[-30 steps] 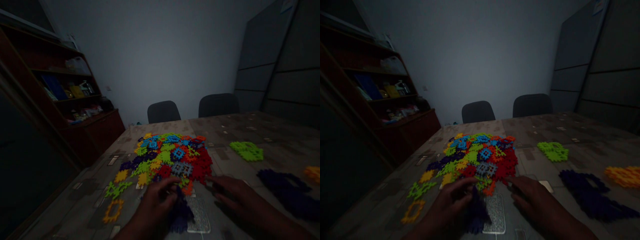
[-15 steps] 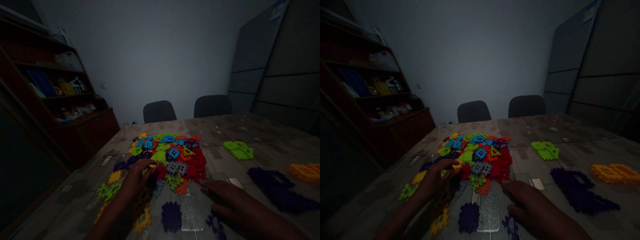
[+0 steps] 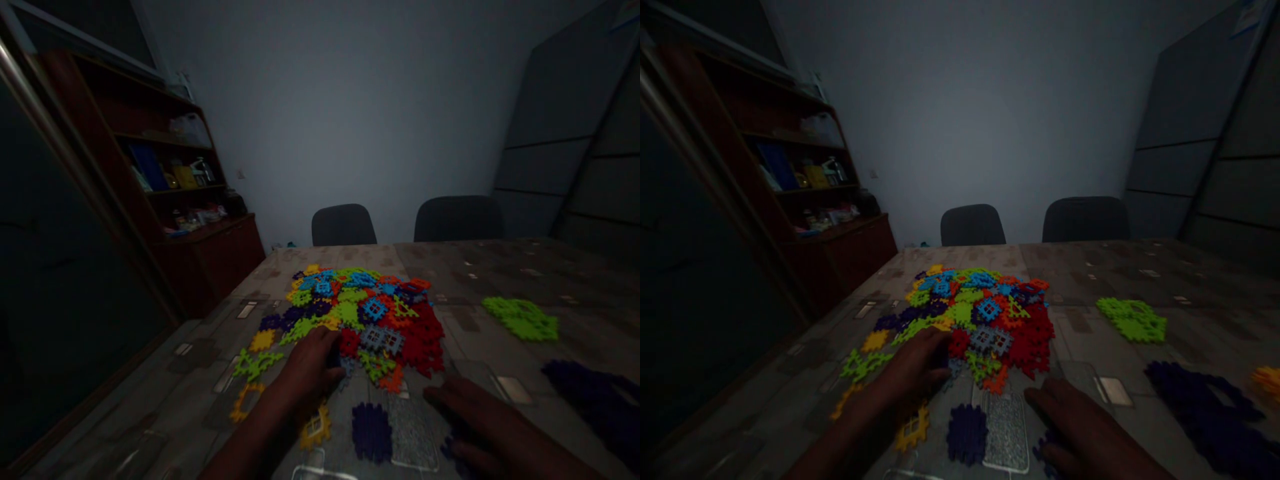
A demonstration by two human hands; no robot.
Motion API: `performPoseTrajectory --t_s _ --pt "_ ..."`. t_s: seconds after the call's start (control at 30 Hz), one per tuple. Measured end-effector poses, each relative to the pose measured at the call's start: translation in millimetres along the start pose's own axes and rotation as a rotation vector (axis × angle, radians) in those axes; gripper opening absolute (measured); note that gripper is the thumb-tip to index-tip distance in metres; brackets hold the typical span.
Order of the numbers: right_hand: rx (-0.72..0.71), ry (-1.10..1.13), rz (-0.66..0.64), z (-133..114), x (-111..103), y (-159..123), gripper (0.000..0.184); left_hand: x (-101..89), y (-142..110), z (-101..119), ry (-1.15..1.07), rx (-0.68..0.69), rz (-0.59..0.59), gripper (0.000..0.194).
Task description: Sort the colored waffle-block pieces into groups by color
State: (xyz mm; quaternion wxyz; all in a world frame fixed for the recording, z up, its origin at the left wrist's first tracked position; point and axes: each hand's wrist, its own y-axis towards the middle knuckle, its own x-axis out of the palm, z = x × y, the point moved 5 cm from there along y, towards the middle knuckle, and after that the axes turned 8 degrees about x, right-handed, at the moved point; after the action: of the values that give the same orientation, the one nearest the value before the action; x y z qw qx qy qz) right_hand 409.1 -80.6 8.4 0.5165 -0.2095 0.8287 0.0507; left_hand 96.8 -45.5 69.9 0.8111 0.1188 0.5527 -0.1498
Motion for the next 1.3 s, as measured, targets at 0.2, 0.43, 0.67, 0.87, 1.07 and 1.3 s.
performPoseTrajectory --t_s 0.2,0.43,0.67,0.87,1.07,1.3 --pt "-0.032 -0.029 0.063 9.1 4.3 3.6 0.052 -3.1 -1.4 3.5 0.013 0.010 0.031 0.047" --pt "-0.079 0.012 0.145 -1.1 -8.5 7.0 0.045 -17.9 -3.5 -3.9 -0.016 0.070 0.128 0.034" --pt "-0.084 0.032 0.244 4.9 -12.3 10.8 0.042 -27.1 -3.1 -12.0 0.017 0.100 0.281 0.052" --pt "-0.085 0.142 0.236 -0.6 -19.5 13.0 0.044 -24.9 -2.7 1.2 0.016 0.282 0.424 0.041" --pt "-0.101 0.496 0.082 -30.7 -23.6 8.9 0.052 -1.3 -24.9 78.7 -0.022 0.733 0.541 0.022" --pt "-0.057 0.817 0.069 -30.4 -13.6 15.4 0.063 18.1 -44.5 131.2 0.060 1.081 0.518 0.017"
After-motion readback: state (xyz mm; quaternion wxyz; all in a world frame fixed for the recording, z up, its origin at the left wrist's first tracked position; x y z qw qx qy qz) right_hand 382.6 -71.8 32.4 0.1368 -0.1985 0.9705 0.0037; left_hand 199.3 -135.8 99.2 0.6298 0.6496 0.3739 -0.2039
